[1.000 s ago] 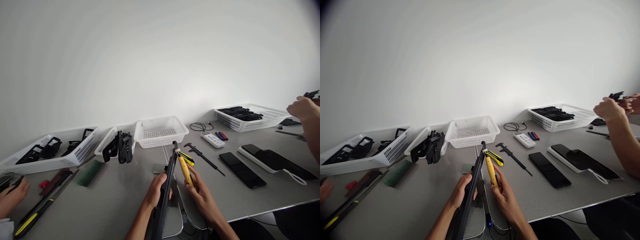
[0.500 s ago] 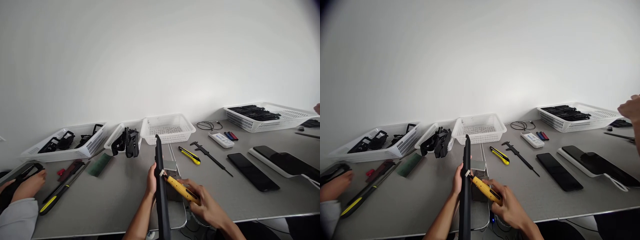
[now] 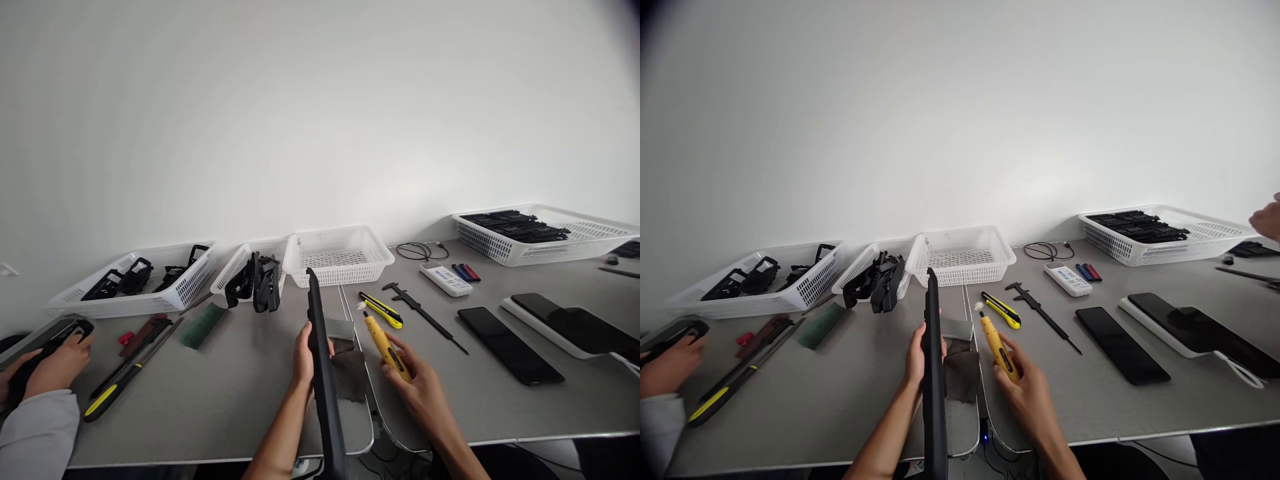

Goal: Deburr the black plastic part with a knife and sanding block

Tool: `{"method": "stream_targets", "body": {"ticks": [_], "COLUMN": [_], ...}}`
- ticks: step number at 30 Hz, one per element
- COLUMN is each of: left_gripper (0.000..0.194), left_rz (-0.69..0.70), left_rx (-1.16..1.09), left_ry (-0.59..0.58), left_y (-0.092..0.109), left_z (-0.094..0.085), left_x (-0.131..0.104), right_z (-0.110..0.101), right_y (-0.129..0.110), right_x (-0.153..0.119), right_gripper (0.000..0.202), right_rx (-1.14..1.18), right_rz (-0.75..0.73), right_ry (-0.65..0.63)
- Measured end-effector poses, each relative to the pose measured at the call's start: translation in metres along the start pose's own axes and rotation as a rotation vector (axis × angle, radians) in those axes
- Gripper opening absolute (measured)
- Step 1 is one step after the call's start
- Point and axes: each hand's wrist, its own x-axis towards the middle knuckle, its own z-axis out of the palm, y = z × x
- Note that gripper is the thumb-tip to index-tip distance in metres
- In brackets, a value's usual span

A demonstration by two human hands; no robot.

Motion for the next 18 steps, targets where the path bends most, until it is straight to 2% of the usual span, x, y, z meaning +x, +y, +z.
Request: {"method": "stream_targets", "body": {"ticks": [2,4,8,15,18], "left_gripper": [0.079,0.076,0.077,0.085,0.079], "left_rz": [0.002,0.008,0.012,-0.001,-0.004], "left_rx": [0.031,0.061,0.084,0.048,0.024], "left_ry": [-0.009,-0.009,-0.005,-0.006,-0.019], "left_y": [0.001,0.002,0.003,-0.001,-0.003], "left_z": [0.001,0.002,0.003,0.001,-0.001], "left_x": [-0.001,-0.003,-0.003,0.000,0.001], "right_z": [0.002,0.004,0.007,0.007,0.006], "right_y": [0.006,0.011,0.016,0.022,0.024], "right_x": [0.002,0.003,0.004,0.006,0.006], "right_gripper": [0.070,0.067,0.051,0.044,0.039], "right_rx": [-0.123,-0.235,-0.373,-0.380,-0.362], "right_rz": [0.056,0.040,-0.109,-0.156,-0.178], "right_ry": [0.161,0.220,0.198,0.201,0.202]}}
